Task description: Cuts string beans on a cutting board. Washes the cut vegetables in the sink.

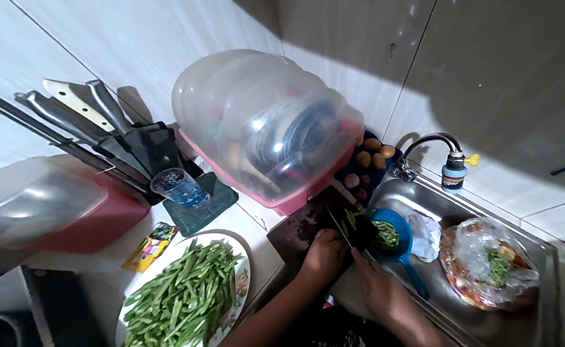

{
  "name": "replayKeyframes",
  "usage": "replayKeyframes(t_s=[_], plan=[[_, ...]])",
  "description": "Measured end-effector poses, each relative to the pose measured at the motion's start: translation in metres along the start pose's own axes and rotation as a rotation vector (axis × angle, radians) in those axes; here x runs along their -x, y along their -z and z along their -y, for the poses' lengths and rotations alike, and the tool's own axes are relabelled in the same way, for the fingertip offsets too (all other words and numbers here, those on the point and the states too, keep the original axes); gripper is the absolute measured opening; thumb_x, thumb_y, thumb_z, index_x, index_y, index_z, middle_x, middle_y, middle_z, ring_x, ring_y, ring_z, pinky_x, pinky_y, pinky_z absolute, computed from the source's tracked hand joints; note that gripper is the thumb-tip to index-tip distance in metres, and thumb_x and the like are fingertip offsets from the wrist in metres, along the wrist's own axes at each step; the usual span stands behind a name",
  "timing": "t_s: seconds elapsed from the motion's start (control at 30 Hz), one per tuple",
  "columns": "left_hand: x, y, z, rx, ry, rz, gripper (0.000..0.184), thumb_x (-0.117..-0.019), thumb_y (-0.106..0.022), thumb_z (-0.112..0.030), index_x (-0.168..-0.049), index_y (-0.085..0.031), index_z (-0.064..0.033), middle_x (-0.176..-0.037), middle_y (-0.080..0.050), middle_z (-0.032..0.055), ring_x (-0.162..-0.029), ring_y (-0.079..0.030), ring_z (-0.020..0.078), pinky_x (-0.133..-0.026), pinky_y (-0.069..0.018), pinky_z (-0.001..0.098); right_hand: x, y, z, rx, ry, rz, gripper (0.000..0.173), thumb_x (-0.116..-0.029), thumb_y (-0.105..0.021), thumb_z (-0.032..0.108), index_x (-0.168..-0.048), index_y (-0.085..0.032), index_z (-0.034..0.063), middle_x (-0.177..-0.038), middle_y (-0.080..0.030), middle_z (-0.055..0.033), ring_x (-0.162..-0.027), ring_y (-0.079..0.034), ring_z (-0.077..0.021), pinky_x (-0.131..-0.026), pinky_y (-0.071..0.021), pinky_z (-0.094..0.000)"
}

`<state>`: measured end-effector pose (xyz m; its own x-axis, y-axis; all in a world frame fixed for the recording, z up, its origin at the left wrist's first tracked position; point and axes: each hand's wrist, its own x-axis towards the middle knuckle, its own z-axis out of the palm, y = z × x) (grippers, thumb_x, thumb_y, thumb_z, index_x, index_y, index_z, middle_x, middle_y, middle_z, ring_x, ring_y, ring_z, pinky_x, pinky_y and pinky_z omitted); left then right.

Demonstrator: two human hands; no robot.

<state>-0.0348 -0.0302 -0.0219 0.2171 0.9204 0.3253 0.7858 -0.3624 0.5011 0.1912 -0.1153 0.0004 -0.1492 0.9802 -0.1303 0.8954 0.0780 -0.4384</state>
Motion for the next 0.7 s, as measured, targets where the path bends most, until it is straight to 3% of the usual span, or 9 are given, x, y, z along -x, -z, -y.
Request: replayKeyframes(t_s=[0.1, 0.27, 0.43, 0.5, 0.7], plan=[[0.001, -0.005, 0.004, 0.013, -0.014, -0.022, 0.017, -0.0974, -0.064, -0.042, -0.108, -0.077, -0.0381, -0.123, -0.066, -0.0179, -0.124, -0.055, 0.0039, -0.111, -0.0443, 0.0291, -0.02, 0.022, 0.021, -0.058, 0.008, 0.035, 0.064, -0.1034, -0.046, 0.028, -0.161, -0.024, 0.0457, -0.122, -0.067, -0.0074, -0.094, -0.071, -0.0217, -0.076, -0.0625, -0.0462], [-0.007, 0.002, -0.002, -0.053, 0.019, -0.006, 0.018, -0.0968, -0.063, -0.045, -0.109, -0.076, -0.0396, -0.122, -0.066, -0.0197, -0.122, -0.056, 0.0015, -0.108, -0.0465, 0.0276, -0.045, 0.023, 0.006, -0.218, -0.033, 0.027, 0.056, -0.1066, -0.041, 0.041, -0.16, -0.025, 0.0468, -0.115, -0.071, -0.0006, -0.096, -0.071, -0.0164, -0.082, -0.0621, -0.0445], [-0.025, 0.003, -0.002, -0.153, 0.047, 0.046, 0.016, -0.0968, -0.059, -0.041, -0.1, -0.074, -0.0367, -0.114, -0.068, -0.0167, -0.115, -0.06, 0.0029, -0.102, -0.0513, 0.0298, -0.035, 0.021, -0.022, -0.424, -0.17, -0.028, 0.056, -0.1073, -0.04, 0.043, -0.16, -0.022, 0.0504, -0.111, -0.07, -0.0032, -0.072, -0.069, -0.0183, -0.056, -0.0607, -0.0438], [-0.034, -0.003, 0.001, -0.18, 0.049, 0.049, 0.017, -0.0963, -0.058, -0.041, -0.101, -0.074, -0.0355, -0.114, -0.068, -0.0146, -0.115, -0.06, 0.0045, -0.101, -0.0523, 0.0314, -0.026, 0.017, -0.039, -0.502, -0.221, -0.048, 0.057, -0.1072, -0.04, 0.044, -0.159, -0.019, 0.0535, -0.1, -0.069, -0.0048, -0.058, -0.063, -0.0189, -0.047, -0.0577, -0.0442], [-0.073, -0.024, -0.004, -0.254, 0.023, 0.042, 0.018, -0.0951, -0.057, -0.043, -0.102, -0.072, -0.0357, -0.119, -0.067, -0.0145, -0.117, -0.06, 0.0095, -0.095, -0.0547, 0.0393, 0.014, 0.016, -0.084, -0.645, -0.296, -0.086, 0.057, -0.1082, -0.039, 0.045, -0.159, -0.016, 0.055, -0.089, -0.063, -0.0047, -0.049, -0.056, -0.0191, -0.041, -0.0541, -0.0441]])
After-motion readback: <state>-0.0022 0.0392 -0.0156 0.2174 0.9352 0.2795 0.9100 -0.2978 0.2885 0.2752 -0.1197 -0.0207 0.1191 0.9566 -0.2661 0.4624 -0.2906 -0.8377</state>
